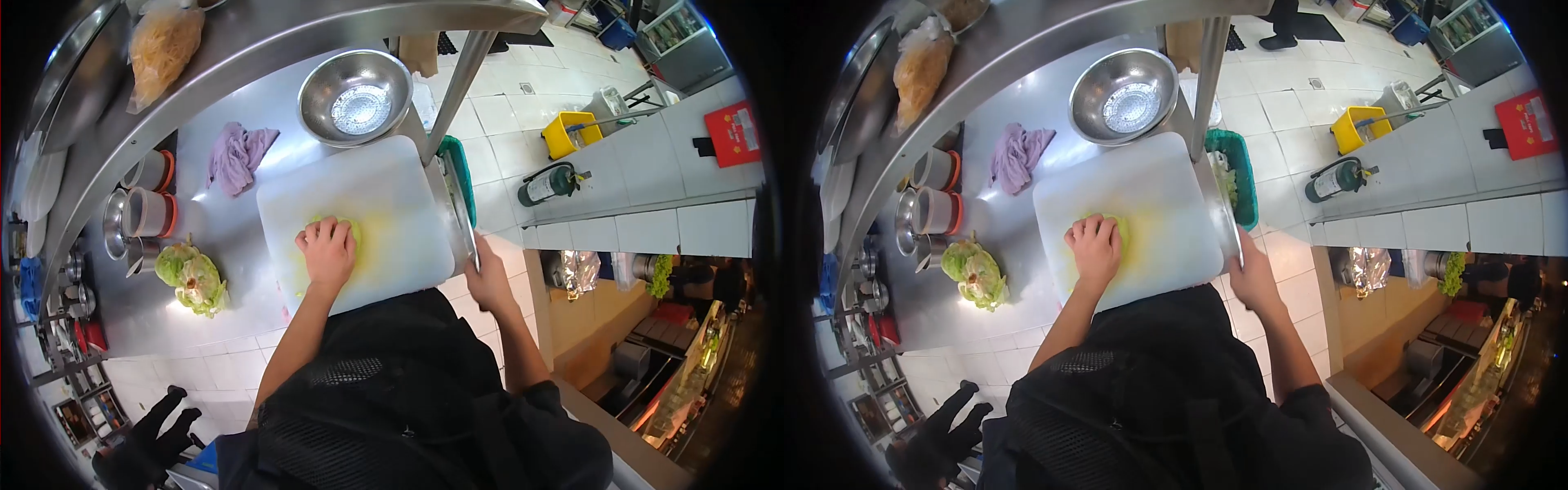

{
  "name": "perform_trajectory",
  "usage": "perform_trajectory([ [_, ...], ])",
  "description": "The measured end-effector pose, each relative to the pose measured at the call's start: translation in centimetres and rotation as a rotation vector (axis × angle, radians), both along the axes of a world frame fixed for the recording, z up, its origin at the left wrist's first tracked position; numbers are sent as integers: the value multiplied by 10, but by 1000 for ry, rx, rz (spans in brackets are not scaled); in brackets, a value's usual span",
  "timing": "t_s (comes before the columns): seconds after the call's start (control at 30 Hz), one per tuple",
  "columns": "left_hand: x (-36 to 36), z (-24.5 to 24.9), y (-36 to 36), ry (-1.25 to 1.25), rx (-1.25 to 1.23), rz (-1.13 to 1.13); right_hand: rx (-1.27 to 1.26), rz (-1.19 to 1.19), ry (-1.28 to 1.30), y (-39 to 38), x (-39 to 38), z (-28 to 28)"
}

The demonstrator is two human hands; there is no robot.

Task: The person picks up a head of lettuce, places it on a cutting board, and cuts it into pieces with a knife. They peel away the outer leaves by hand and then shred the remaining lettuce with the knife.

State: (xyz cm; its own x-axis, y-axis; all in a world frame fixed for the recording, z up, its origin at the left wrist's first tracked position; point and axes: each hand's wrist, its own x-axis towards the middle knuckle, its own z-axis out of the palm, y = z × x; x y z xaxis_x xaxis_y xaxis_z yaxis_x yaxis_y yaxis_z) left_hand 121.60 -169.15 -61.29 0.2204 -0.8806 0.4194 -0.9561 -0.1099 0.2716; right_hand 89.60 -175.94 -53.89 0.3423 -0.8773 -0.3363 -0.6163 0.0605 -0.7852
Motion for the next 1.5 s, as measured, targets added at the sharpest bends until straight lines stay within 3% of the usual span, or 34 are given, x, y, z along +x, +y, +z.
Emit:
perform_trajectory([
  [0.03, 0, 1, -2, -22, 31, -1, -40, 23, -101, 11, 4, 11],
  [0.07, 0, 2, -2, -28, 32, -4, 198, 12, -81, 19, 13, 29],
  [0.13, 0, 4, -5, -12, 86, -3, -171, 286, -91, 31, 24, 11],
  [0.23, -2, 8, -5, -5, 121, 1, -13, 454, -3, 33, 57, 10],
  [0.37, -4, 13, -6, -25, 141, 19, -93, 507, 7, 37, 65, 1],
  [0.43, -6, 14, -6, -39, 127, 30, -18, 565, 59, 36, 58, 6],
  [0.53, -4, 12, -5, -38, 102, 5, -20, 536, 28, 33, 69, 7],
  [0.63, -3, 8, -5, 14, 109, 5, -89, 470, -6, 25, 114, -46],
  [0.9, 0, 7, -6, 45, 86, -4, -9, 532, -16, 19, 79, 31],
  [1.07, -1, 8, -6, 58, 90, -33, -34, 418, -20, 22, 125, -31],
  [1.13, 1, 8, -7, 58, 97, -25, -62, 458, -78, 1, 142, -28],
  [1.23, 2, 7, -6, 82, 108, -26, -19, 513, -44, 2, 108, 23],
  [1.33, 3, 4, -6, 94, 96, -34, 67, 534, -25, 19, 85, 25],
  [1.43, 3, 3, -7, 112, 97, -32, -24, 426, -10, 26, 130, -43],
  [1.5, 4, 1, -9, 96, 90, -46, -59, 434, -34, 4, 145, -41],
])
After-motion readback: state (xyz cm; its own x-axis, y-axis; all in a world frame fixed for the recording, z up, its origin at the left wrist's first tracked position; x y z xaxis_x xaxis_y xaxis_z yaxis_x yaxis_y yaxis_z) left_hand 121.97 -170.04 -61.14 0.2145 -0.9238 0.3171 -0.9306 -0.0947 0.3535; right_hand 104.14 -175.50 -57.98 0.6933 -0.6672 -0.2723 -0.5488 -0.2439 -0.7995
